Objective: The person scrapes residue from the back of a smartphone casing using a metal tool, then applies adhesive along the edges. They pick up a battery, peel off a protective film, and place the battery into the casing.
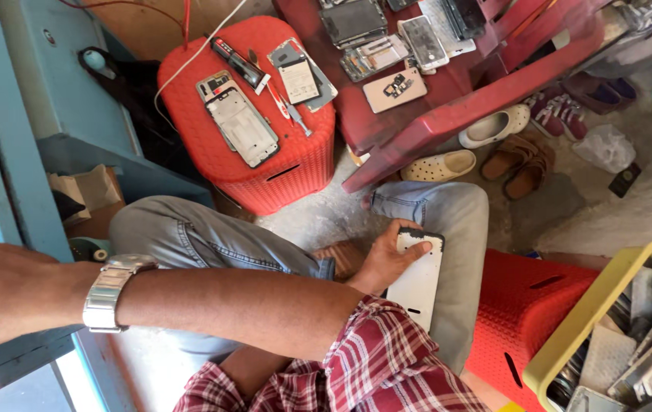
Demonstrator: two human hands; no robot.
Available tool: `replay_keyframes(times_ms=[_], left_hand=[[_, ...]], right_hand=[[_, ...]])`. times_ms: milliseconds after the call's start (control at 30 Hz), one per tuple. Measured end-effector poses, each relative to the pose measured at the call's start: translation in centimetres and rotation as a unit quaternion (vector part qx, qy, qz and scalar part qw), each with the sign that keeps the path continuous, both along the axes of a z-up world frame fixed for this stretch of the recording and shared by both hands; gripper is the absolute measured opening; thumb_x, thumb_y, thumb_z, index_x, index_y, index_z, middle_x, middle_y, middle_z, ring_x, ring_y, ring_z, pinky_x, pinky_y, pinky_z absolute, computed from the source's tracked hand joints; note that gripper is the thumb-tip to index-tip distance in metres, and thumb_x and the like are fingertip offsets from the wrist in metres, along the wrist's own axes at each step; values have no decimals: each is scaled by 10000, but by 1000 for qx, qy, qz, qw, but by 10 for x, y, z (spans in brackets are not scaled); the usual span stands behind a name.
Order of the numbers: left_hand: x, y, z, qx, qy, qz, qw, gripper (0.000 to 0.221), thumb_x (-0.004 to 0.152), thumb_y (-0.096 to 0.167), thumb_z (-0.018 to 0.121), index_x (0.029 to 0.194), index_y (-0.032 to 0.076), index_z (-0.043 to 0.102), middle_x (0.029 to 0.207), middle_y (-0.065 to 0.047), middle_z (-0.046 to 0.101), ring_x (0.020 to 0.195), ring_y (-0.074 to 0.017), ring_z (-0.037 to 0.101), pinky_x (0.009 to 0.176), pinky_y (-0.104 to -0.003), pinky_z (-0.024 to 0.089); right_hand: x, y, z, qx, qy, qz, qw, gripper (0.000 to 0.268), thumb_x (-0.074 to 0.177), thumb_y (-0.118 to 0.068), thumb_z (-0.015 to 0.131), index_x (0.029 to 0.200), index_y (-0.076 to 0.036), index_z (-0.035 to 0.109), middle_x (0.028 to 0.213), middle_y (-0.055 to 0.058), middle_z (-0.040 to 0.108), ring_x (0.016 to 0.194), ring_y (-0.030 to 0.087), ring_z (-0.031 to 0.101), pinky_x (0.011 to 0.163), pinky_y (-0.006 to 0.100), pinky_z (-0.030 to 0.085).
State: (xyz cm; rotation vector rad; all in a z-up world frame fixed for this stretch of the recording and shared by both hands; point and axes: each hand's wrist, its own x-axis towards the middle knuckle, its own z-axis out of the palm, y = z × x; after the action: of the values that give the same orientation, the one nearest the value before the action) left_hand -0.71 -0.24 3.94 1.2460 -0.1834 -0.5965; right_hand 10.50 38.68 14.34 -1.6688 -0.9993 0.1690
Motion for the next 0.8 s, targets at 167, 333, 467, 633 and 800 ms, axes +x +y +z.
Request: replay_keyframes(times_ms=[167,333,467,633,800], left_hand=[[0,0,0,16,-14,-2,1000,348,939,225,779,1187,62,599,955,-14,698,867,-63,630,760,-252,554],[-1,-1,-8,-1,14,-5,1000,321,950,216,763,1165,56,586,919,-3,679,834,-59,617,727,-247,549],[-3,-3,-14,-4,-21,10,1000,300,950,189,761,1154,48,592,904,-10,665,838,-71,602,740,-260,541],[-11,-7,-19,2,-118,31,993,298,962,148,773,1169,44,586,1007,-54,640,987,-107,578,908,-293,500],[-16,-8,-14,4,-141,5,990,309,973,160,752,1197,57,566,1084,-75,598,1072,-139,573,967,-313,473]], right_hand=[[7,-29,8,70,11,-33,997,298,827,-286,715,864,5,661,653,156,680,598,274,653,548,401,586],[4,-88,53,87,-49,-149,984,263,850,-287,704,929,-37,717,682,115,726,639,214,722,616,318,597],[-29,-193,69,196,178,-47,963,364,1052,-350,547,1229,-63,682,931,76,753,803,167,745,752,325,596],[-96,-390,36,371,509,-83,772,442,1136,-304,544,1235,97,702,996,221,706,600,66,484,521,195,404],[-183,-529,-14,448,318,-433,715,535,1173,-400,485,1068,107,623,876,154,662,797,249,640,775,381,537]])
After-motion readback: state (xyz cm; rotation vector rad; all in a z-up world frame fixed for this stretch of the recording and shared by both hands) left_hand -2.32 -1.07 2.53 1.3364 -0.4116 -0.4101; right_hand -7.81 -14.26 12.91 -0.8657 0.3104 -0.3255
